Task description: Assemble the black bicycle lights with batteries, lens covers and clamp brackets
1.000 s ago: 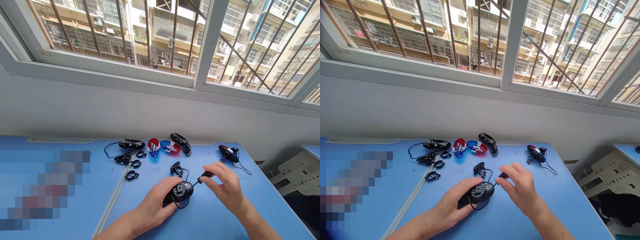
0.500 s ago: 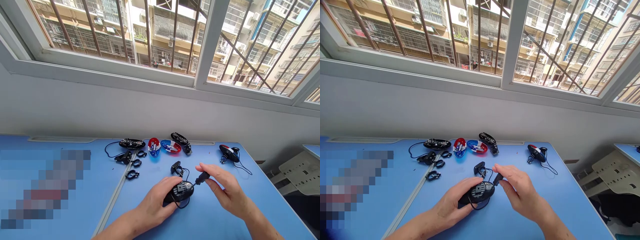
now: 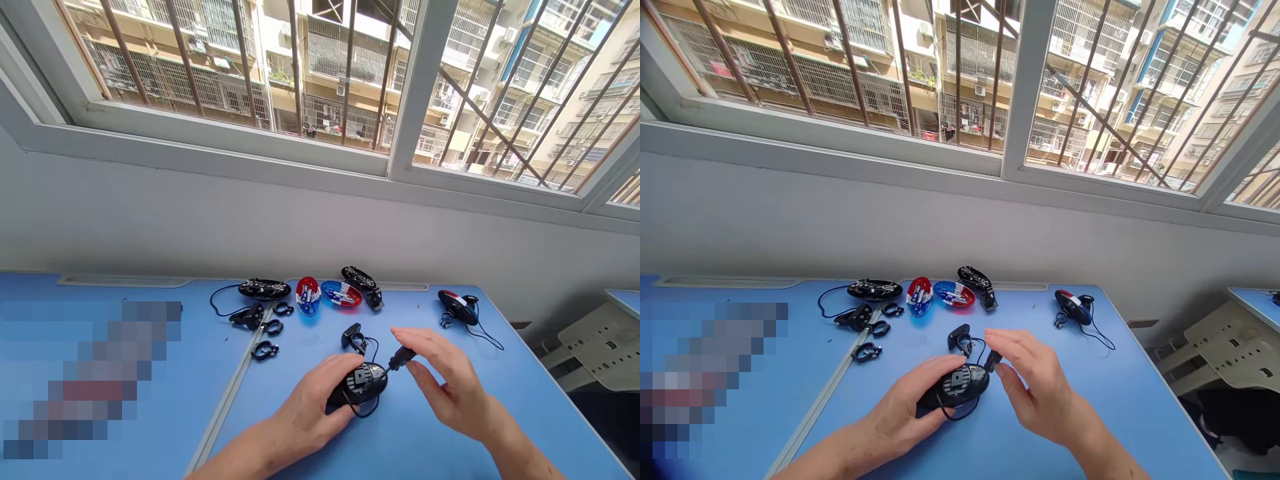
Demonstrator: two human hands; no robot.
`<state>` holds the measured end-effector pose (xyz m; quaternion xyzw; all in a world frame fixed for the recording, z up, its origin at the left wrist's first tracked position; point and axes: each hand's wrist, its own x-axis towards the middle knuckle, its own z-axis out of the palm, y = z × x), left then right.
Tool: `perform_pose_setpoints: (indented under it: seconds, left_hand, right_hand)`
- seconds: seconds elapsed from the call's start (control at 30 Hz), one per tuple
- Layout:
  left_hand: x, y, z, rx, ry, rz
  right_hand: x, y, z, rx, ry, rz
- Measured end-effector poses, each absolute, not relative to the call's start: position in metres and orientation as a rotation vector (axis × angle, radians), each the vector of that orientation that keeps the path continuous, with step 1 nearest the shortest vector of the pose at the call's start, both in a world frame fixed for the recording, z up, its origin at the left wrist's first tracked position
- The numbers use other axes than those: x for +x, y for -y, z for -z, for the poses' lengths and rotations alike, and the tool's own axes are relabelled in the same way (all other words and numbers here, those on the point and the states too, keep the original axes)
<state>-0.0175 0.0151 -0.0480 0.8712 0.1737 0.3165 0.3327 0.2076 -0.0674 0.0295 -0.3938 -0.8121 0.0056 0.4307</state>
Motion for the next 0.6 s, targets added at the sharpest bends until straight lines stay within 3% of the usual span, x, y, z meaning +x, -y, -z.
perform_pose_setpoints:
  seconds: [0.3,0.6]
  left_hand:
    - [-0.0181,-0.0147,0.0468,2.281,-0.443,-0.843]
    - [-0.0167,-0.0157,0.0487,2.275,-0.447,-0.819]
  right_hand:
    - [0.2029,0.0626,-0.0219,-1.009,1.837,0.038]
    - [0.2054,0.0655,-0.0268,-0.931,2.024,-0.041]
